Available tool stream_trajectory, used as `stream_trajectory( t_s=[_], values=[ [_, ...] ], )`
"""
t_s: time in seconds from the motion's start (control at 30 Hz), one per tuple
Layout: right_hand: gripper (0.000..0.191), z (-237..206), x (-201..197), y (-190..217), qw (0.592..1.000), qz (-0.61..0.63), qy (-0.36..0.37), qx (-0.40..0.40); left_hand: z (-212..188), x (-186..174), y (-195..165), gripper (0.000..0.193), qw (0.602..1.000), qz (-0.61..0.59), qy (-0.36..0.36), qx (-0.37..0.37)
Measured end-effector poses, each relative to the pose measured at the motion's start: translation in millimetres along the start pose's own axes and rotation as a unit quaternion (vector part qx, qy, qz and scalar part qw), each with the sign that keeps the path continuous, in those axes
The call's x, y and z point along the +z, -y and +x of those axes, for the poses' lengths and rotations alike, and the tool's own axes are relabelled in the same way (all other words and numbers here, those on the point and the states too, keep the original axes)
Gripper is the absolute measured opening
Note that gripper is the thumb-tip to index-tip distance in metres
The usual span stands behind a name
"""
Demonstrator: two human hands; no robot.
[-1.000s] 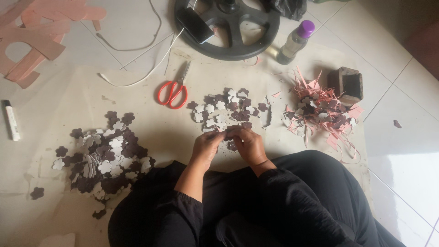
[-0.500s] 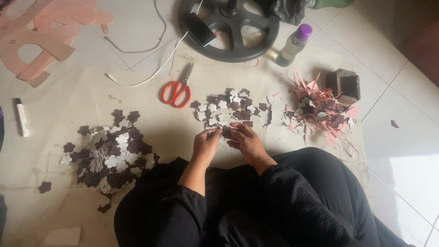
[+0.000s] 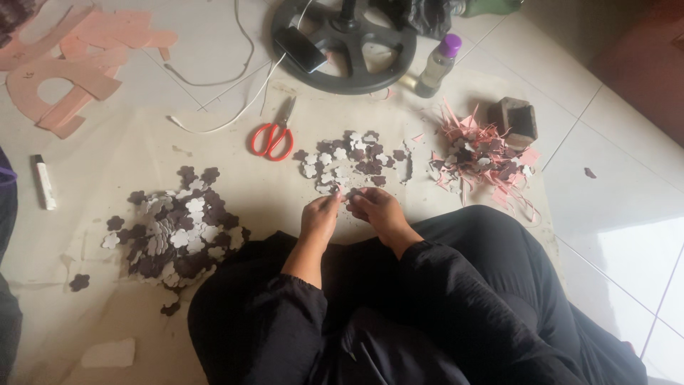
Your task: The person sits on the floor and repeatedly picks up small flower-shaped paper cutouts, aligns them, and presses them together by hand. They handle the cutouts one at a time, occasionally adjusting their position before placing them back into a growing pile.
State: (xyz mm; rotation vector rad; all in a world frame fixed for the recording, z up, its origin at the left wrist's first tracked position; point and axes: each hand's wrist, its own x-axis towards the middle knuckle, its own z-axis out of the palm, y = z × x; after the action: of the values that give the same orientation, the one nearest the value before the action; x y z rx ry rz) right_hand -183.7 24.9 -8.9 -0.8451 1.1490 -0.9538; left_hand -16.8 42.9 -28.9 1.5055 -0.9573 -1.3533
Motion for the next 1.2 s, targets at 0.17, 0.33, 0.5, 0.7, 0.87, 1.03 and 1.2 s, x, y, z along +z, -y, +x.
stream_trajectory(
  t_s=[0.17, 0.33, 0.5, 0.7, 0.87, 1.03, 1.2],
  values=[
    [0.028, -11, -3, 7, 0.996, 0.064, -0.062, -0.03, -4, -5, -2, 0.045, 0.998, -0.051, 0.0, -0.048],
    [0.026, -30, 10, 14, 0.997, -0.068, -0.041, 0.004, -10, -6, -3, 0.044, 0.992, -0.073, 0.102, -0.029],
    [0.026, -45, 27, 18, 0.993, -0.12, 0.015, -0.005, -14, -4, -6, 0.042, 0.993, -0.013, 0.086, -0.075],
    [0.03, -28, -4, 26, 0.97, -0.205, -0.1, 0.078, -10, -9, -5, 0.039, 0.98, -0.154, 0.067, -0.107],
    [0.025, -13, -40, 3, 0.921, -0.344, -0.173, -0.062, -13, -12, -1, 0.038, 0.974, -0.175, 0.1, -0.105],
    [0.028, 10, -17, -20, 0.723, -0.623, -0.054, -0.293, -4, -17, 2, 0.033, 0.973, -0.198, 0.055, -0.108],
    [0.031, 27, -4, -21, 0.698, -0.674, 0.009, -0.243, 6, -13, 8, 0.021, 0.976, -0.181, 0.034, -0.113]
  ],
)
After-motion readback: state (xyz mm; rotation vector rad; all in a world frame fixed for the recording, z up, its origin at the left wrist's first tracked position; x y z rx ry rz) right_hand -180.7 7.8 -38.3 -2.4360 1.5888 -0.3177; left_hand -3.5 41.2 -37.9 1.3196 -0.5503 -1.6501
